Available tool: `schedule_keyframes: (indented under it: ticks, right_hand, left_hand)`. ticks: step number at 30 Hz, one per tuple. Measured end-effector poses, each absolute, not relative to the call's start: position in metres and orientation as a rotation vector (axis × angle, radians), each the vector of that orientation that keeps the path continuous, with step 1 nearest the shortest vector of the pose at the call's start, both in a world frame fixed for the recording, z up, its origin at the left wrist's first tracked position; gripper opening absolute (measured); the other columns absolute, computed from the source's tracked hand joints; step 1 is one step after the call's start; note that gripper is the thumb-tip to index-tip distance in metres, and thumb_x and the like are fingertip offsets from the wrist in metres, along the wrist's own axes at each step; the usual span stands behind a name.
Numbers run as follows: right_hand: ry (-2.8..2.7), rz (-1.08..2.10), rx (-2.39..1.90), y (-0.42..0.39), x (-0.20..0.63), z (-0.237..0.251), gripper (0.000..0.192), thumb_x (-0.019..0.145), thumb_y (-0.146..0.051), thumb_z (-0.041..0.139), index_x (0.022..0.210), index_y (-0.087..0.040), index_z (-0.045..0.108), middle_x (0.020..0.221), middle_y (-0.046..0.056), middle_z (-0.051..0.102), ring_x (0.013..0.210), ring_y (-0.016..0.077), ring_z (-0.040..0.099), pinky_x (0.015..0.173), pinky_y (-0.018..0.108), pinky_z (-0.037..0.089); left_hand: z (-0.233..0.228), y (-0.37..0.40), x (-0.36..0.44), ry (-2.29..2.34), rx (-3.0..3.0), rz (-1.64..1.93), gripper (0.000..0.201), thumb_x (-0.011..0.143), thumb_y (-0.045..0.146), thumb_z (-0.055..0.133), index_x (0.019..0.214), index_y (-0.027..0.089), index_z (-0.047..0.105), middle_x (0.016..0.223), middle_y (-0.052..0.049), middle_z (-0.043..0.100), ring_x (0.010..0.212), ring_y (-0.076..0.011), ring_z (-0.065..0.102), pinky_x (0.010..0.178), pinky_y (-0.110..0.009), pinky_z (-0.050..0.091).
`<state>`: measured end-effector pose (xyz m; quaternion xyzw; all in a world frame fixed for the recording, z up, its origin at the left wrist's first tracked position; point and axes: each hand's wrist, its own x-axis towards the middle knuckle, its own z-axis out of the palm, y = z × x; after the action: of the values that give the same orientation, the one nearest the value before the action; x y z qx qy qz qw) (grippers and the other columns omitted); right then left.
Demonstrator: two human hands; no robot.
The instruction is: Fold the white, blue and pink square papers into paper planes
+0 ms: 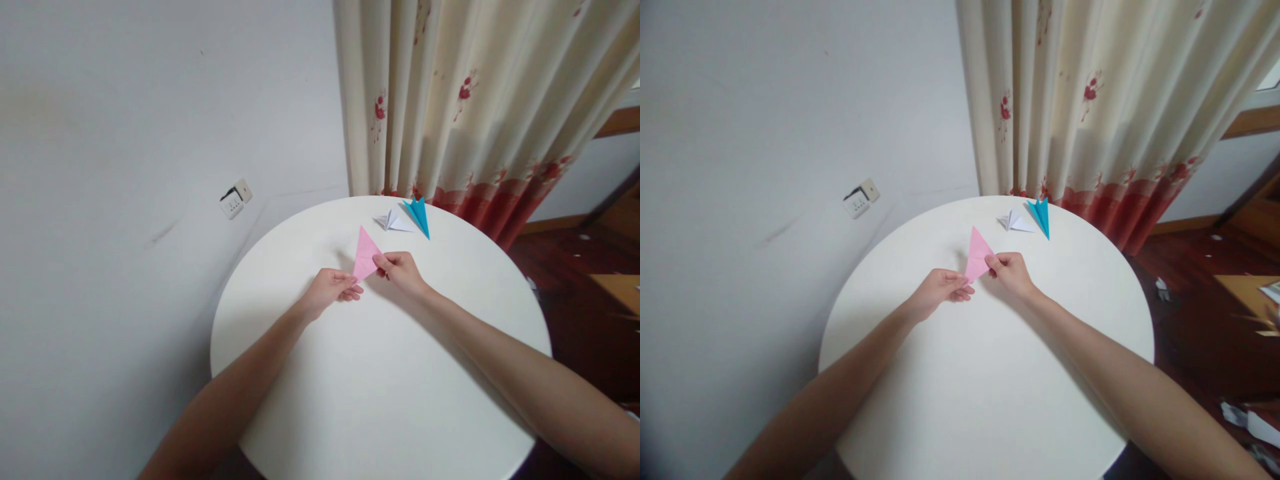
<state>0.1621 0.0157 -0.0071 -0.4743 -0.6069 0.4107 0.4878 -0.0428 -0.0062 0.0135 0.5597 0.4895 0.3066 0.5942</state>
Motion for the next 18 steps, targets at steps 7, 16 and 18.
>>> schedule_keyframes:
  ticks: [7,16,18]
  right_hand:
    - [-1.258,1.236,-1.055,0.018,0.167,-0.005,0.052,0.073,-0.066,0.066,0.059,-0.017,0.058,0.059,0.002,0.058,0.051,0.0104,0.043,0.050,0.025,0.031]
    - [-1.467,1.518,-0.918,0.006,0.156,-0.001,0.055,0.074,-0.068,0.065,0.058,-0.018,0.051,0.054,-0.003,0.049,0.048,0.0075,0.034,0.048,0.025,0.022]
    - [-1.446,1.495,-0.949,0.006,0.155,-0.002,0.053,0.074,-0.067,0.066,0.059,-0.017,0.052,0.055,-0.003,0.049,0.049,0.0078,0.035,0.049,0.025,0.023]
  left_hand:
    - [0.014,0.001,-0.048,1.073,1.240,0.899,0.046,0.076,0.053,0.074,0.093,0.010,0.071,0.091,-0.013,0.074,0.073,-0.0151,0.067,0.069,-0.025,0.050]
    - [0.018,-0.009,-0.036,0.745,1.289,0.967,0.044,0.085,0.051,0.066,0.103,0.012,0.074,0.092,-0.012,0.073,0.086,-0.0197,0.066,0.072,-0.027,0.049]
    - [0.017,-0.009,-0.036,0.726,1.308,0.973,0.042,0.087,0.050,0.064,0.104,0.013,0.074,0.093,-0.012,0.072,0.089,-0.0208,0.066,0.073,-0.028,0.050]
